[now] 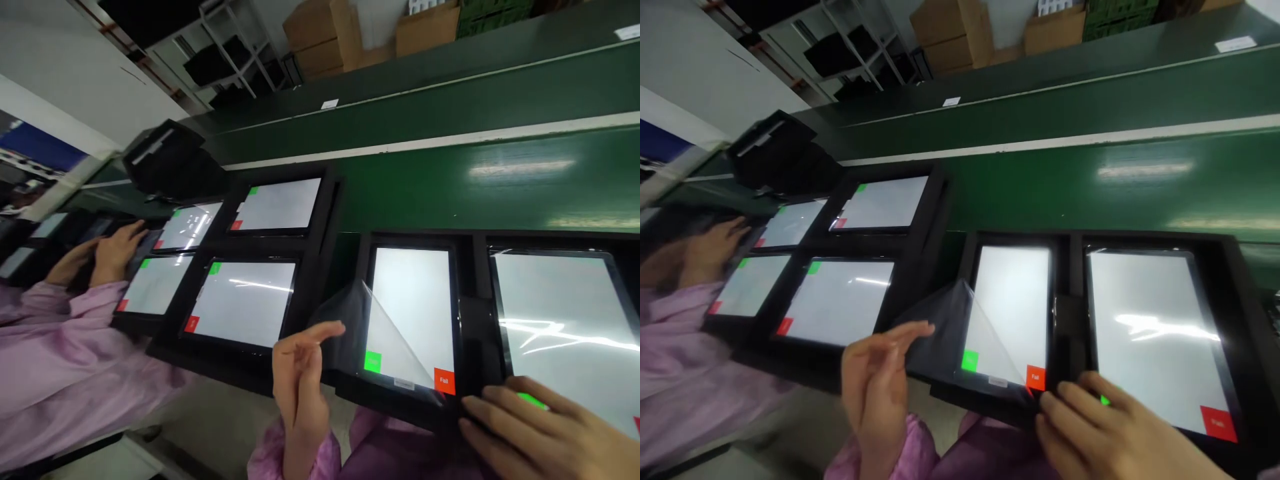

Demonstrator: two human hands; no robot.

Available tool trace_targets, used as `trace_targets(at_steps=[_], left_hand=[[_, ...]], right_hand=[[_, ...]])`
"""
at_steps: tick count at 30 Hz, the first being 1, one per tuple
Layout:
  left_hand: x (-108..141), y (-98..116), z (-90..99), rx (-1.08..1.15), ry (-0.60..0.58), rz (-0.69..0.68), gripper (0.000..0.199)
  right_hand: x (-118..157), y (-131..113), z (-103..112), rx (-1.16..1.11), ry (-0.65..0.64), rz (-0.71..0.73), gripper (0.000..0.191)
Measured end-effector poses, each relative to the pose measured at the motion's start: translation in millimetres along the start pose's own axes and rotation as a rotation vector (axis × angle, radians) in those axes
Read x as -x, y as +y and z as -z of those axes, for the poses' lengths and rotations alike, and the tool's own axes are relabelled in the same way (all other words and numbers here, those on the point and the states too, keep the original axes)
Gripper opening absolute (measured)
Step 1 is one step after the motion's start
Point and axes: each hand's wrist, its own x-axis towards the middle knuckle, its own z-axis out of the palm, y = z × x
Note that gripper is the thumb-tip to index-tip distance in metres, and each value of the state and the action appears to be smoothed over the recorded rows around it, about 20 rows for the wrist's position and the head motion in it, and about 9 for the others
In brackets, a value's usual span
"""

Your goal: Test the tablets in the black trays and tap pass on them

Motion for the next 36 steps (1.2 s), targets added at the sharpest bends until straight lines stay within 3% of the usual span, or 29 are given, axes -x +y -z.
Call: trace_targets(at_steps=[3, 7, 10, 12, 15, 17, 19, 21, 23, 25, 27, 29, 32, 36], left_hand=[[-19, -7, -21.1, 0.135, -0.024, 0.014, 0.011], [-42, -12, -35.7, 0.109, -0.079, 0.008, 0.013], [-50, -21, -43.6, 0.080, -0.164, -0.049, 0.012], [-52, -30, -50.6, 0.031, -0.303, -0.073, 0.017], [-56, -45, -62.8, -0.169, -0.560, -0.077, 0.055], [-59, -51, -68.8, -0.253, -0.640, -0.063, 0.065], [-62, -53, -70.2, -0.200, -0.558, -0.038, 0.059], [-63, -50, -66.1, -0.051, -0.321, -0.012, 0.049], [-58, -46, -57.2, 0.121, -0.091, 0.007, 0.040], [-45, -42, -44.6, 0.239, -0.010, 0.042, 0.034], [-27, -44, -29.8, 0.263, -0.024, 0.112, 0.035], [-6, -51, -14.1, 0.225, -0.064, 0.206, 0.039], [20, -64, 5.6, 0.153, -0.133, 0.340, 0.048], [41, -72, 11.1, 0.057, -0.143, 0.419, 0.051]], right_hand=[[-29, -5, -4, 0.015, -0.035, 0.200, 0.036], [-50, 6, -12, -0.015, -0.064, 0.407, 0.032], [-57, 10, -15, -0.009, -0.075, 0.356, 0.025], [-61, 11, -16, 0.008, -0.085, 0.334, 0.023], [-71, 19, -17, 0.032, -0.114, 0.332, 0.025], [-80, 35, -18, -0.022, -0.145, 0.275, 0.024], [-93, 63, -19, -0.242, -0.154, 0.129, 0.022], [-106, 99, -20, -0.551, -0.081, -0.101, 0.020], [-117, 138, -19, -0.634, 0.038, -0.247, 0.011], [-123, 170, -16, -0.675, 0.227, -0.409, 0.008], [-124, 190, -10, -0.689, 0.391, -0.527, 0.012], [-124, 195, -1, -0.667, 0.483, -0.600, 0.015], [-124, 182, 13, -0.617, 0.527, -0.729, 0.017], [-128, 158, 26, -0.573, 0.544, -0.822, 0.021]])
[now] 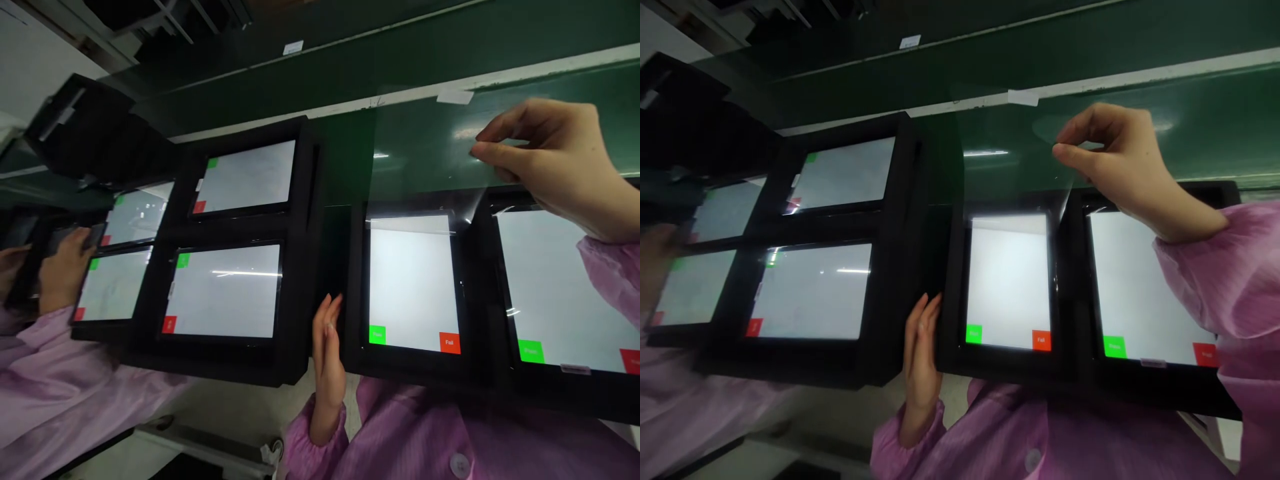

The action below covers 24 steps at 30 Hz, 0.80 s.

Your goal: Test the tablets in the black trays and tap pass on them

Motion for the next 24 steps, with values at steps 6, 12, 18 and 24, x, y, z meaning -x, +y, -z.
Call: trace_targets(at_steps=[6, 12, 18, 24], left_hand=[[4, -5, -17.1, 0.065, 0.082, -0.028, 0.056], [2, -8, -19.5, 0.200, 0.050, -0.019, 0.065], [0, -1, -21.5, 0.163, 0.096, -0.004, 0.075], [1, 1, -21.0, 0.156, 0.098, 0.009, 0.078]], right_hand=[[12, -8, 2, -0.065, -0.015, 0.066, 0.024], [28, -11, 3, -0.052, -0.072, 0.024, 0.024], [46, -11, 3, -0.047, -0.189, 0.020, 0.017], [72, -16, -5, -0.031, -0.317, 0.036, 0.017]])
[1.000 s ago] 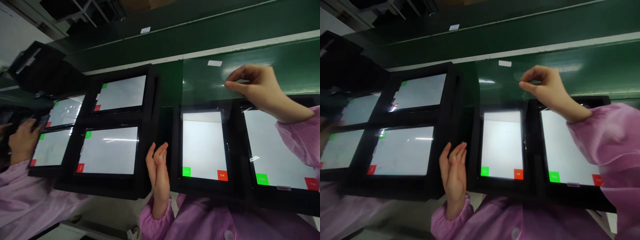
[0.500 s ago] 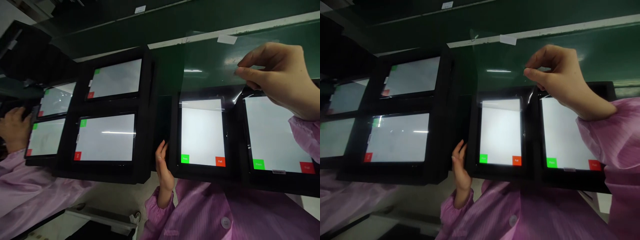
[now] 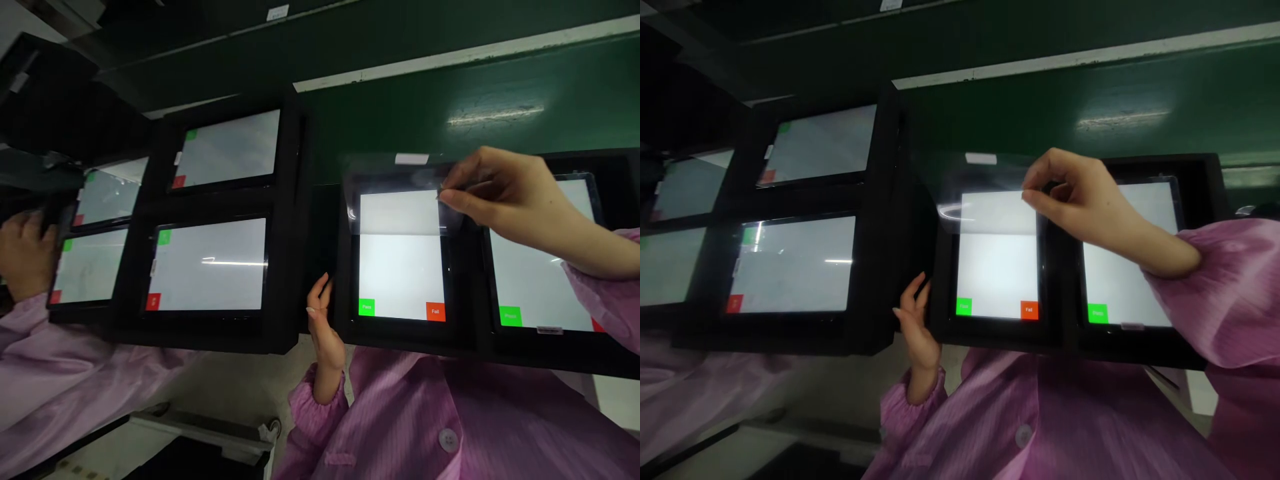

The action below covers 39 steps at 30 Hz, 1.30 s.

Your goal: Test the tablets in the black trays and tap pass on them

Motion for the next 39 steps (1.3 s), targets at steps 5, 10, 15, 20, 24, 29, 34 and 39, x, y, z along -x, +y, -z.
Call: trace_targets(at_steps=[5, 10, 15, 20, 24, 29, 34, 39], left_hand=[[2, -1, 1.8, -0.074, -0.030, -0.067, 0.079], [6, -4, 6.3, -0.173, -0.070, -0.136, 0.078], [20, 10, 17.1, -0.264, -0.235, -0.222, 0.071], [34, 29, 36.7, -0.546, -0.444, -0.412, 0.059], [38, 26, 45.1, -0.882, -0.517, -0.566, 0.046], [30, 26, 29.0, -0.910, -0.404, -0.647, 0.053], [6, 30, -0.2, -0.970, -0.405, -0.804, 0.050], [-4, 30, -9.0, -1.112, -0.412, -0.813, 0.048]], right_hand=[[15, 5, -12, 0.102, -0.116, 0.074, 0.013], [32, 12, -17, 0.265, -0.212, 0.162, 0.023], [79, -1, -32, 0.564, -0.286, 0.368, 0.046], [145, -3, -13, 0.550, -0.440, 0.448, 0.047], [170, 18, 20, 0.679, -0.193, 0.407, 0.052], [180, 25, 41, 0.948, -0.095, 0.394, 0.031], [183, 32, 43, 0.981, 0.060, 0.320, 0.023], [185, 45, 38, 0.992, 0.098, 0.289, 0.032]])
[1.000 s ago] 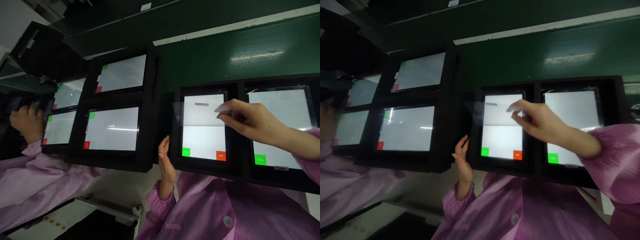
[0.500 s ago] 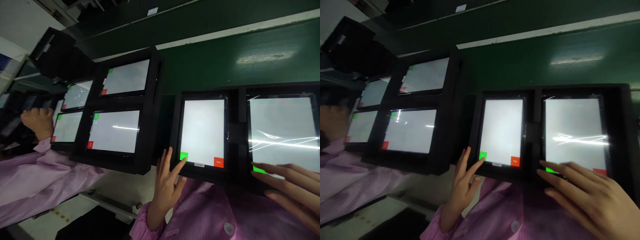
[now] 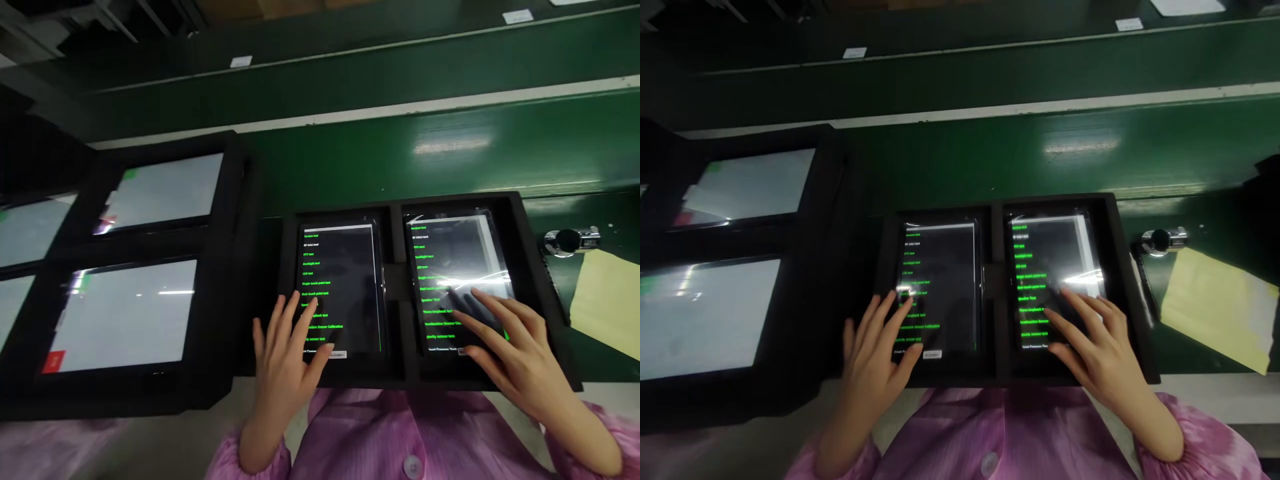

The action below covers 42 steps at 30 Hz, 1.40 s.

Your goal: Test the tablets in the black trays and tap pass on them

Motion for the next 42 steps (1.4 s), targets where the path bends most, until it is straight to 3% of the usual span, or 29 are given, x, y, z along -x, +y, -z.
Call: trace_targets(at_steps=[7, 10, 13, 17, 18, 19, 20, 22, 24, 26, 28, 31, 35, 42], left_hand=[[7, -1, 0.6, 0.053, 0.078, -0.168, 0.050], [8, 0, 4.4, 0.003, 0.018, -0.162, 0.046], [1, 3, 20.7, 0.027, 0.003, -0.107, 0.050], [-46, 9, 51.4, 0.140, 0.139, -0.115, 0.053], [-66, 10, 55.1, 0.148, 0.114, -0.143, 0.049], [-88, 11, 55.4, 0.151, 0.050, -0.167, 0.046], [-110, 12, 51.8, 0.154, -0.026, -0.181, 0.046], [-151, 15, 34.1, 0.154, -0.199, -0.177, 0.049], [-181, 19, 7.4, 0.157, -0.320, -0.166, 0.051], [-196, 20, -19.1, 0.156, -0.339, -0.189, 0.050], [-199, 20, -38.3, 0.148, -0.288, -0.240, 0.048], [-195, 16, -50.1, 0.139, -0.212, -0.295, 0.047], [-195, 18, -50.8, 0.164, -0.175, -0.286, 0.041], [-192, 29, -48.7, 0.050, -0.211, -0.232, 0.033]], right_hand=[[3, -1, -5, -0.022, -0.021, -0.035, 0.061], [5, -6, -2, -0.022, 0.021, -0.041, 0.068], [0, -3, 6, -0.060, 0.092, -0.049, 0.072], [-44, 21, 14, -0.031, 0.086, -0.007, 0.063], [-61, 28, 12, -0.023, 0.091, 0.023, 0.059], [-80, 35, 8, -0.031, 0.018, 0.076, 0.055], [-98, 40, 2, -0.036, -0.078, 0.074, 0.053], [-128, 48, -13, -0.010, -0.290, -0.061, 0.057], [-146, 52, -28, 0.026, -0.336, -0.123, 0.052], [-152, 52, -39, 0.038, -0.330, -0.156, 0.050], [-152, 48, -43, 0.032, -0.322, -0.170, 0.051], [-152, 44, -42, 0.020, -0.337, -0.179, 0.051], [-152, 43, -38, 0.043, -0.360, -0.153, 0.047], [-145, 58, -49, 0.053, -0.257, -0.092, 0.042]])
